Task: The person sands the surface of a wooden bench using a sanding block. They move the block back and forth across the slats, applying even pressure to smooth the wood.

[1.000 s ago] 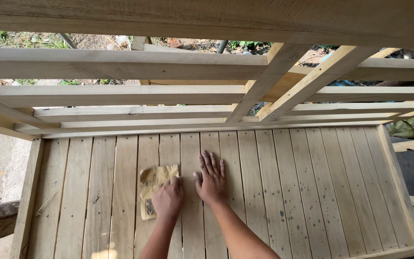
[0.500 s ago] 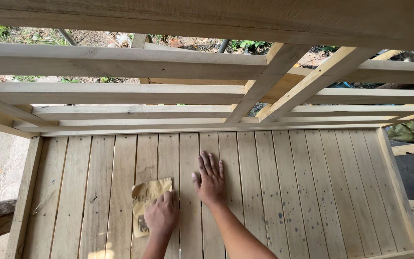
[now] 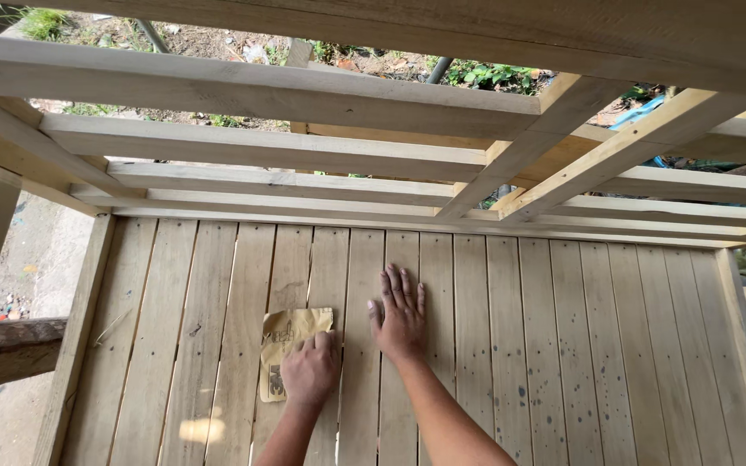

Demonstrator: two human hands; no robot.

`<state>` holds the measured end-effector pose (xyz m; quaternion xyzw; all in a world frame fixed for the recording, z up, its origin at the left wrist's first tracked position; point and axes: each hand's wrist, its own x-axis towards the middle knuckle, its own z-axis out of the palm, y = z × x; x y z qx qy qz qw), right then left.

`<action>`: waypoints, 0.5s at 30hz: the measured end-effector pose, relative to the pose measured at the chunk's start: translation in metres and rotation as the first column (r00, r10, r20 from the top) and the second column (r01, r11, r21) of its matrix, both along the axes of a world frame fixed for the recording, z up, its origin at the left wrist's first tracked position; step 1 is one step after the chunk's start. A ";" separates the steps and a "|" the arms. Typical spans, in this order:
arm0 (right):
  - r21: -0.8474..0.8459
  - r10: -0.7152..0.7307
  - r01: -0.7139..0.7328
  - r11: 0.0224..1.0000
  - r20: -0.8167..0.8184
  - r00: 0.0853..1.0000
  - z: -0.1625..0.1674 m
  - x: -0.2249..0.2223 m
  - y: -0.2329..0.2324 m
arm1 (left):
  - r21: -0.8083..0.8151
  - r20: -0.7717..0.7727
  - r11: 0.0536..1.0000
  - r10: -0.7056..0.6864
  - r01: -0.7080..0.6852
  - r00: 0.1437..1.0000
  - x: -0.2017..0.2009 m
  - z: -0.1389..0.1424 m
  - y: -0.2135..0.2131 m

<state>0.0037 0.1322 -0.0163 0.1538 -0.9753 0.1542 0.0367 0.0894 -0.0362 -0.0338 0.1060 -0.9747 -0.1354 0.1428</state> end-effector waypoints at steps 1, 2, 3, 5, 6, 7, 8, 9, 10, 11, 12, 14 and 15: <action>0.001 0.000 0.000 1.000 0.002 1.000 -0.001 0.000 0.000 | 0.002 0.023 1.000 -0.020 0.020 1.000 0.002 -0.001 0.000; 0.004 0.006 -0.006 1.000 0.004 1.000 -0.003 0.000 0.000 | 0.021 0.018 1.000 -0.015 0.015 1.000 -0.002 -0.002 -0.002; -0.001 0.013 -0.013 1.000 -0.004 1.000 -0.004 -0.001 -0.001 | 0.032 0.003 0.999 -0.010 0.010 1.000 -0.011 -0.005 -0.005; -0.014 0.013 -0.013 1.000 -0.023 1.000 -0.006 -0.001 -0.002 | 0.017 -0.004 1.000 0.026 -0.026 1.000 -0.042 -0.011 -0.014; -0.021 0.008 -0.009 1.000 -0.035 0.999 -0.007 -0.001 -0.002 | 0.003 -0.023 0.998 0.061 -0.061 0.998 -0.054 -0.012 -0.018; -0.024 0.012 -0.013 1.000 -0.033 0.999 -0.008 -0.002 -0.002 | -0.007 -0.040 0.996 0.092 -0.093 0.995 -0.060 -0.013 -0.018; -0.022 0.012 -0.013 1.000 -0.034 0.999 -0.009 -0.002 -0.003 | 0.011 -0.019 0.996 0.090 -0.090 0.996 -0.061 -0.012 -0.018; -0.016 0.013 -0.014 1.000 -0.036 0.999 -0.010 -0.002 -0.002 | 0.033 0.002 0.996 0.088 -0.088 0.996 -0.056 -0.011 -0.015; -0.021 0.011 -0.012 1.000 -0.042 0.999 -0.011 -0.003 -0.003 | 0.053 0.024 0.995 0.086 -0.087 0.996 -0.047 -0.009 -0.011; -0.023 0.013 -0.014 1.000 -0.049 0.999 -0.011 -0.003 -0.002 | 0.064 0.030 0.997 0.051 -0.053 0.998 -0.028 -0.006 -0.005; -0.029 0.016 -0.017 0.999 -0.054 0.998 -0.012 -0.003 -0.002 | 0.070 0.036 0.997 0.018 -0.021 0.999 -0.008 -0.002 0.001; -0.041 0.018 -0.021 0.999 -0.063 0.998 -0.014 -0.004 -0.001 | 0.083 -0.042 0.995 -0.060 0.063 0.997 0.013 0.001 0.006; -0.046 0.015 -0.018 0.999 -0.065 0.998 -0.015 -0.004 -0.001 | 0.079 -0.027 0.994 -0.069 0.071 0.997 0.013 0.001 0.004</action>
